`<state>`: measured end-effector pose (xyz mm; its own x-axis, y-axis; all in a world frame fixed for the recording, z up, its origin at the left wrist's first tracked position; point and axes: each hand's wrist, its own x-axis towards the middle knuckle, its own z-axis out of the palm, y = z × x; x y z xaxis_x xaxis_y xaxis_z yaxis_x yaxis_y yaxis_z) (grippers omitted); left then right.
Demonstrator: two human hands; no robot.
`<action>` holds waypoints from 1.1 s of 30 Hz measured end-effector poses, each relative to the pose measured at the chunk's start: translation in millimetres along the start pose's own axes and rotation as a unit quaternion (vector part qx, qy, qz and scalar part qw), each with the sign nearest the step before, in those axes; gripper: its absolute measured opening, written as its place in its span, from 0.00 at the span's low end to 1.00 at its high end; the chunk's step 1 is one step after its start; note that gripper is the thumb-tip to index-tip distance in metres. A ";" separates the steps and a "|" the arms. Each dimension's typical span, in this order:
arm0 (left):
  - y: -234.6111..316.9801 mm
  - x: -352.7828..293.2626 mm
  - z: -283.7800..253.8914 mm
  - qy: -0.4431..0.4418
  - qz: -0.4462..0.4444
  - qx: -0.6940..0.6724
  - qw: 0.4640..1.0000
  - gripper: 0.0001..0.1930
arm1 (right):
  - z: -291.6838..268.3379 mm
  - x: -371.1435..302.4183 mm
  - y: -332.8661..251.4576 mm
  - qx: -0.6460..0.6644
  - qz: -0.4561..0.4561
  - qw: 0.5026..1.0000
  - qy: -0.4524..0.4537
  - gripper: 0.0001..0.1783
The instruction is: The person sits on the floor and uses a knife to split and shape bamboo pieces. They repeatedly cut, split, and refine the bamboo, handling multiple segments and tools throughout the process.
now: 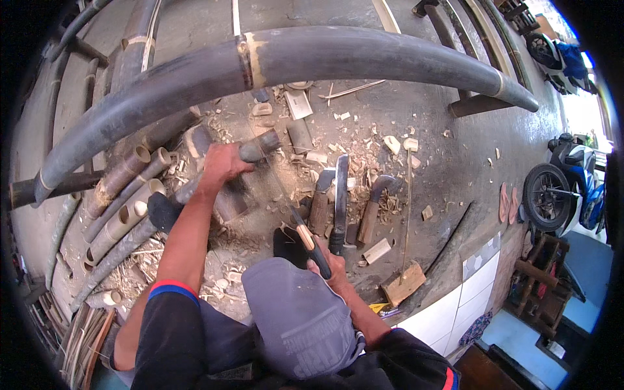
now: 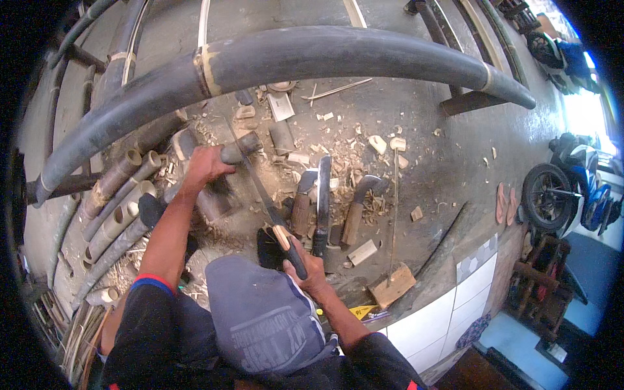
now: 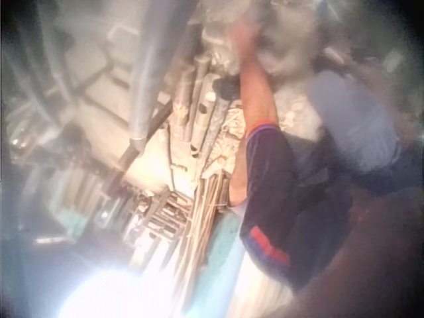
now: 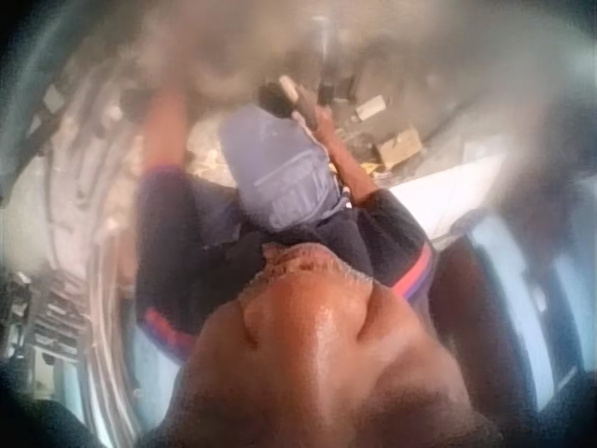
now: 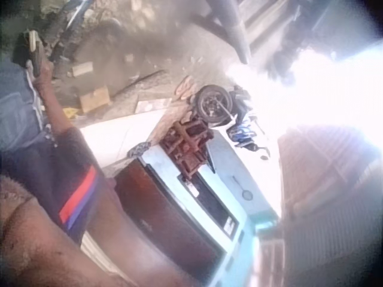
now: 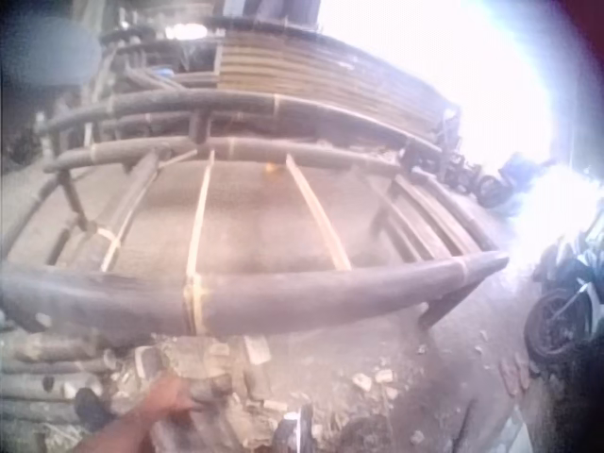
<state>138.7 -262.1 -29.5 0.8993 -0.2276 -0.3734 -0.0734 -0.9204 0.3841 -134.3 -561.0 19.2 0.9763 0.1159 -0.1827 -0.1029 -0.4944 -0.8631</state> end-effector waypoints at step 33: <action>8.3 -19.5 30.3 0.141 -0.048 0.084 0.985 0.23 | 14.1 88.9 -33.3 -0.001 0.044 0.999 -0.008 0.32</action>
<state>107.5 -274.9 -44.7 0.9878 -0.0618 -0.1427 -0.0316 -0.9782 0.2051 -46.7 -522.1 25.0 0.9603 0.0862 -0.2653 -0.1876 -0.5043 -0.8429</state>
